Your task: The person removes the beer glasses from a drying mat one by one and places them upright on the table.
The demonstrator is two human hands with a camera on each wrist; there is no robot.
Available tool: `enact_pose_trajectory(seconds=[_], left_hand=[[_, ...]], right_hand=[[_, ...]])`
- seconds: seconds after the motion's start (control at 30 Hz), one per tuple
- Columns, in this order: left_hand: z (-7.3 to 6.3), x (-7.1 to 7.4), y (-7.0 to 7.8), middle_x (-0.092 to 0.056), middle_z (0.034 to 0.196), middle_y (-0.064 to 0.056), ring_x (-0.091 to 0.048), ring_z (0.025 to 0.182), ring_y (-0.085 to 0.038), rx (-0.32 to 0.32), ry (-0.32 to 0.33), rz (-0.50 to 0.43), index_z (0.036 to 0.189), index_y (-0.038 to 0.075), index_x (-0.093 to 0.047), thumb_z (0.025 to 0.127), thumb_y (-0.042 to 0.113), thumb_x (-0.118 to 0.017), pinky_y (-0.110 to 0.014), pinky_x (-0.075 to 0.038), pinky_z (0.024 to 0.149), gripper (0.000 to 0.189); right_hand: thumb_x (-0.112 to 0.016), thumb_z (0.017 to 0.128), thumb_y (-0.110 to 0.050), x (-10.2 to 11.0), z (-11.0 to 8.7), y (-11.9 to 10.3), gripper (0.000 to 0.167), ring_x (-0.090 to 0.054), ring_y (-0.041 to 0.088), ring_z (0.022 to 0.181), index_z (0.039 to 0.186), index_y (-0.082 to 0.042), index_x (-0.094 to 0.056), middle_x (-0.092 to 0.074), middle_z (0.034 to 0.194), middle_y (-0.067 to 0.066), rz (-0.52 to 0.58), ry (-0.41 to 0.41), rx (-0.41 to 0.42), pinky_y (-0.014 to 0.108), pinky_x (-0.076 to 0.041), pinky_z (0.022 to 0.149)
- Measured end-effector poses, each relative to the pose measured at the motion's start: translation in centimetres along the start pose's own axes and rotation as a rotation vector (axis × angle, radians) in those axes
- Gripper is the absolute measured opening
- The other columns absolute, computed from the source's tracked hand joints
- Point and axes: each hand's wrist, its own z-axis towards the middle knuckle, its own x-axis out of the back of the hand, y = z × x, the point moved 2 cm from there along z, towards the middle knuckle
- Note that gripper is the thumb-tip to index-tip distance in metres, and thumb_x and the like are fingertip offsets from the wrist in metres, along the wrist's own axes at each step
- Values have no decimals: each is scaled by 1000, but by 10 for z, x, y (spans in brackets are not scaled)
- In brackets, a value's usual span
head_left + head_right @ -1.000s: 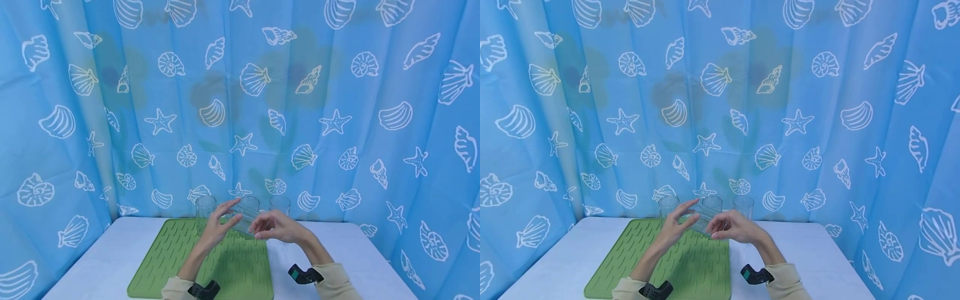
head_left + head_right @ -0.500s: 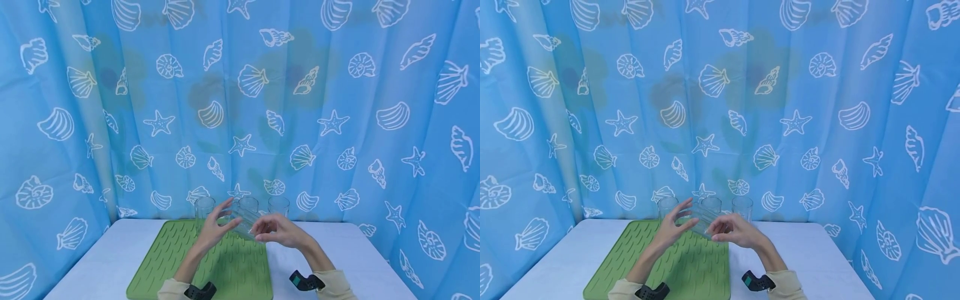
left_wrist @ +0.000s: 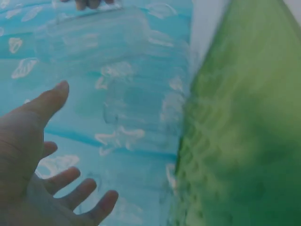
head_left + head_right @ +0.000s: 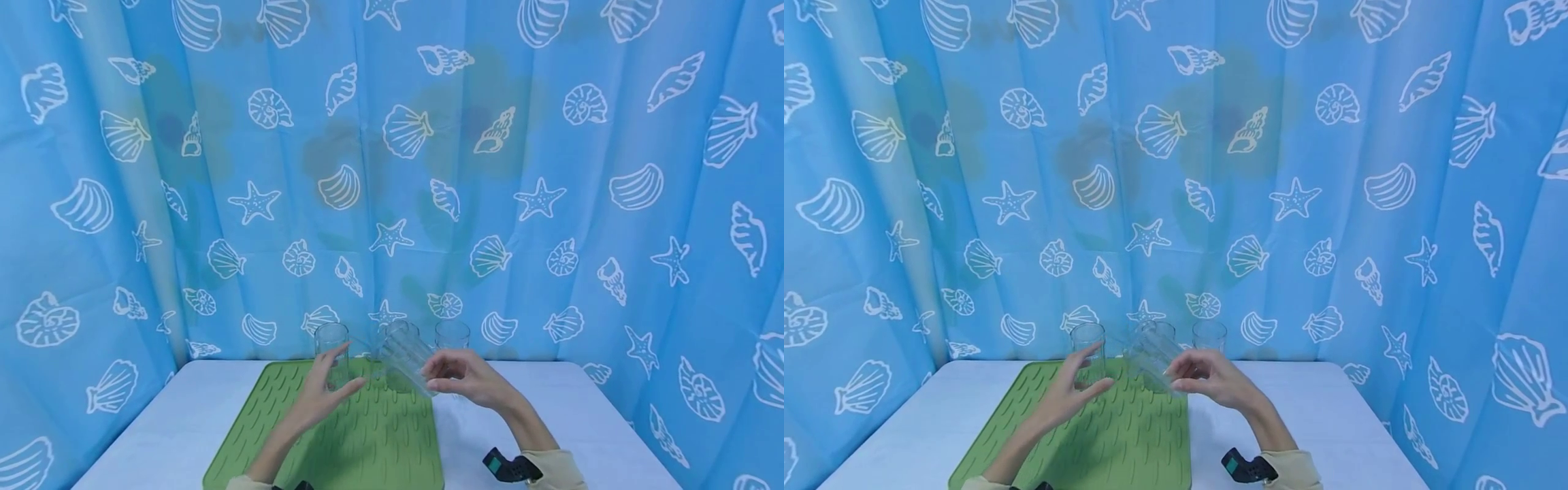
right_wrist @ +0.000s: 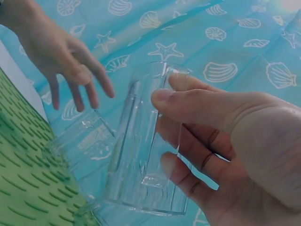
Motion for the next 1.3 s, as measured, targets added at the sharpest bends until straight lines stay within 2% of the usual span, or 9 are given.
enact_pose_trajectory(seconds=[0.13, 0.27, 0.47, 0.57, 0.7, 0.83, 0.93, 1.1, 1.3], left_hand=[[-10, 11, -13, -45, 143, -22, -48, 128, -42, -40, 12, 152, 151, 19, -39, 87, 45, -73, -62, -51, 95, 77], [-25, 21, -27, -44, 142, -25, -46, 128, -45, -14, -1, 238, 151, 18, -38, 85, 46, -73, -68, -48, 97, 80], [-43, 38, -43, -53, 131, -26, -53, 119, -45, -68, 104, 309, 143, 8, -48, 85, 33, -77, -63, -52, 91, 69], [-50, 46, -48, -54, 130, -27, -55, 116, -44, -78, 125, 357, 143, 8, -48, 84, 33, -78, -63, -53, 90, 70], [-60, 54, -56, -47, 138, -30, -51, 124, -47, 13, 32, 389, 150, 9, -38, 86, 38, -75, -66, -49, 96, 79], [-70, 58, -65, -41, 143, -31, -44, 129, -53, 163, -105, 405, 154, 7, -27, 86, 46, -72, -69, -46, 97, 90], [-74, 57, -70, -39, 144, -31, -41, 128, -57, 239, -180, 437, 156, 7, -24, 84, 52, -72, -71, -45, 94, 97], [-77, 54, -73, -37, 146, -33, -40, 127, -61, 257, -224, 473, 156, 7, -24, 82, 53, -73, -75, -42, 95, 100], [-81, 50, -72, -34, 148, -35, -36, 128, -64, 287, -287, 443, 157, 9, -23, 84, 51, -73, -80, -33, 99, 97]], right_hand=[[-62, 94, -1, 4, -6, -1, 17, -67, 12, 86, 111, 0, -65, -66, 99, 19, -6, 48, -13, 33, -62, 73], [-62, 95, -2, 7, -11, -1, 19, -67, 13, 87, 113, 1, -64, -66, 101, 20, -3, 93, -22, 33, -62, 74], [-61, 95, -3, 15, -17, -1, 20, -68, 14, 89, 114, 2, -62, -67, 103, 7, 2, 165, -42, 29, -62, 75], [-62, 95, -4, 20, -21, -1, 20, -68, 12, 89, 114, 2, -61, -66, 104, 10, -13, 208, -53, 28, -62, 75], [-63, 95, -6, 26, -27, 0, 20, -67, 11, 89, 113, 2, -62, -66, 105, 13, -43, 282, -70, 26, -61, 79], [-65, 94, -9, 30, -31, 2, 22, -66, 11, 91, 114, 0, -63, -67, 104, 4, -69, 362, -105, 24, -59, 82], [-66, 94, -10, 33, -35, 4, 24, -65, 11, 93, 114, 1, -63, -67, 103, 0, -79, 406, -116, 23, -59, 84], [-66, 94, -12, 37, -39, 8, 23, -64, 10, 96, 114, 0, -62, -66, 104, -2, -100, 451, -110, 21, -58, 87], [-66, 95, -15, 43, -44, 14, 26, -64, 9, 98, 116, -1, -61, -66, 104, -4, -88, 508, -122, 20, -59, 88]])
